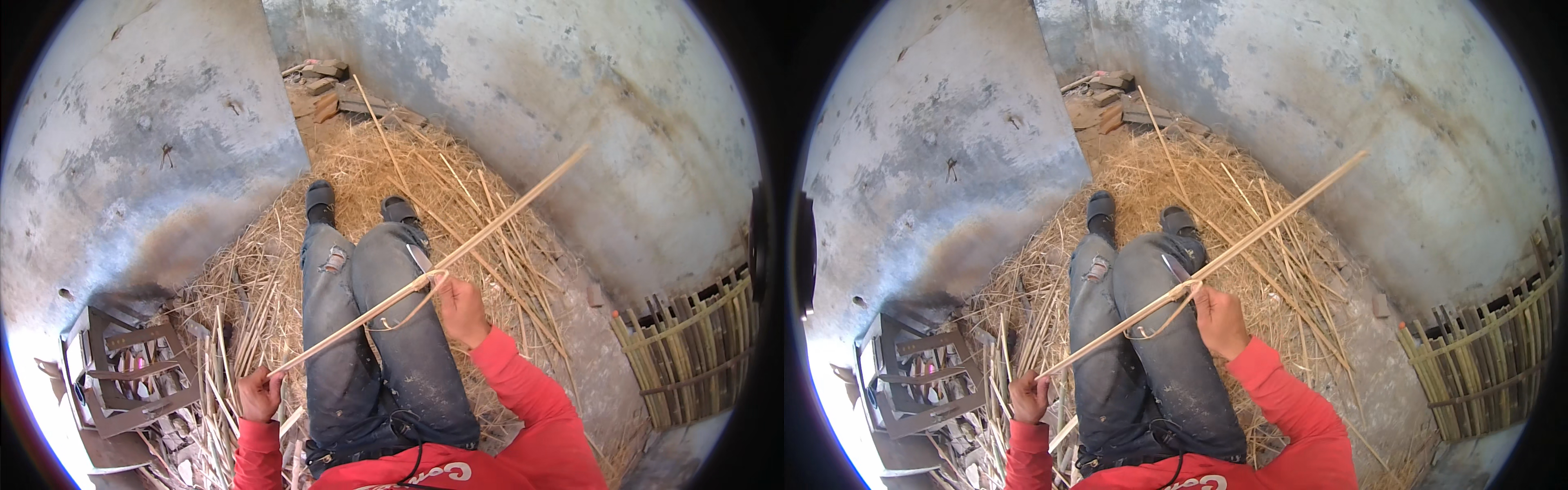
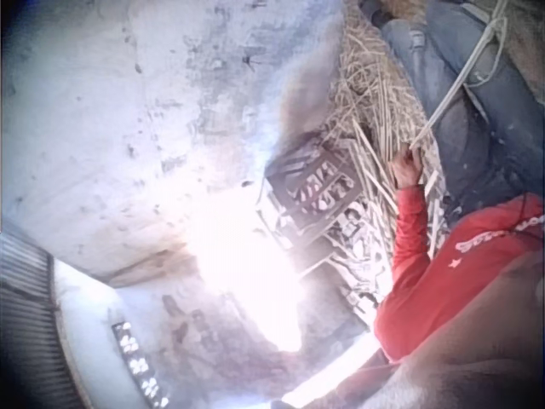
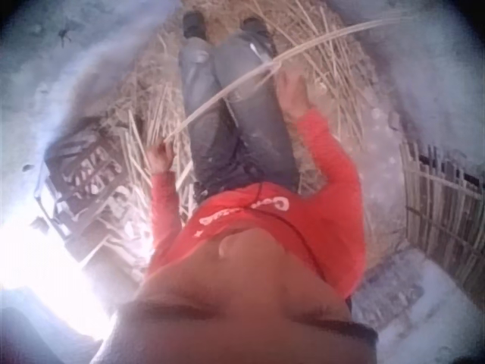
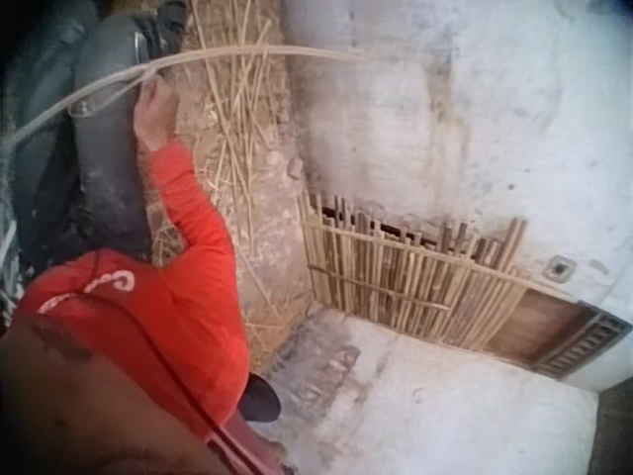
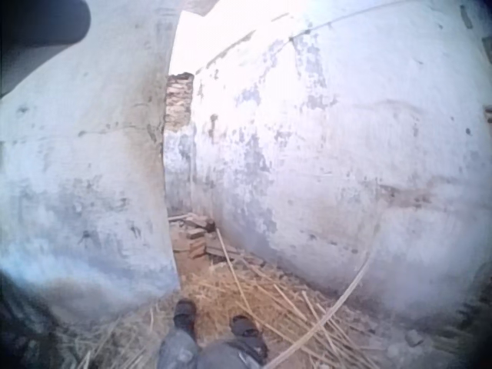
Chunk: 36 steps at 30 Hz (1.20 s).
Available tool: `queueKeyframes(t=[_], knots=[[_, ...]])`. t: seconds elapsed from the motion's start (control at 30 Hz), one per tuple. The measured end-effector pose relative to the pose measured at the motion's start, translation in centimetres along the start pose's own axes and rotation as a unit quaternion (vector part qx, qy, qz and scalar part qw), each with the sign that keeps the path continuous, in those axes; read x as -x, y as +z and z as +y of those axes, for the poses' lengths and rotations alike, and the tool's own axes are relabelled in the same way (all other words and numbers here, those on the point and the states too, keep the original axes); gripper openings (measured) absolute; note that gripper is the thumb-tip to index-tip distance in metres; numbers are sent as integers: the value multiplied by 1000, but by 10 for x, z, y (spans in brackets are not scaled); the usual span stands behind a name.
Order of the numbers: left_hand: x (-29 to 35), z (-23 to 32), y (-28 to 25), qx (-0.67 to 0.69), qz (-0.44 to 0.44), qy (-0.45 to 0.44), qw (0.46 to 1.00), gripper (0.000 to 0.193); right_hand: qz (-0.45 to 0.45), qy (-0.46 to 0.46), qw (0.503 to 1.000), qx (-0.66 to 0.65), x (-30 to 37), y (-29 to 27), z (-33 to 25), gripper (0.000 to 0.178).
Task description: The person shaves thin strips from a long piece of wood using a small knife while sitting on the floor.
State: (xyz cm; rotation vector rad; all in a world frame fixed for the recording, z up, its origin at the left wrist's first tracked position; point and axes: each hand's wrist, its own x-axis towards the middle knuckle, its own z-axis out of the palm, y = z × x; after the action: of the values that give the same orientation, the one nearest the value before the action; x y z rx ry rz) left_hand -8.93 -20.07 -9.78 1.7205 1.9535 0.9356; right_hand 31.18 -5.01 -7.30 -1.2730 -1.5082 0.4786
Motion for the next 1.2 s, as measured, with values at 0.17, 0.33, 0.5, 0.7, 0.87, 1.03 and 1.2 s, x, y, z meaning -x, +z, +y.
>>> queueKeyframes(t=[0.17, 0.33, 0.5, 0.7, 0.87, 1.03, 1.2], knots=[[3, 8, -3, -22, -3, 63, 998, 41, -286, 447, 762, -372, -33, -40, -13, 53], [4, 10, -5, -60, 24, 97, 993, 41, -218, 320, 875, -290, -44, -48, -27, 48], [8, 7, -2, -81, 53, 127, 987, 40, -155, 111, 981, -18, -49, -44, -60, 34], [9, 15, -6, -131, 51, 164, 976, 37, -135, -122, 969, 168, -48, -44, -61, 14], [11, 19, -8, -112, 32, 149, 982, 38, -241, -209, 914, 250, -55, -50, -58, 12], [6, 22, -9, -85, 3, 138, 987, 42, -314, -229, 908, 158, -68, -49, -43, 15], [5, 30, -5, -45, -45, 80, 995, 48, -394, -162, 903, 52, -82, -48, -53, 17]])
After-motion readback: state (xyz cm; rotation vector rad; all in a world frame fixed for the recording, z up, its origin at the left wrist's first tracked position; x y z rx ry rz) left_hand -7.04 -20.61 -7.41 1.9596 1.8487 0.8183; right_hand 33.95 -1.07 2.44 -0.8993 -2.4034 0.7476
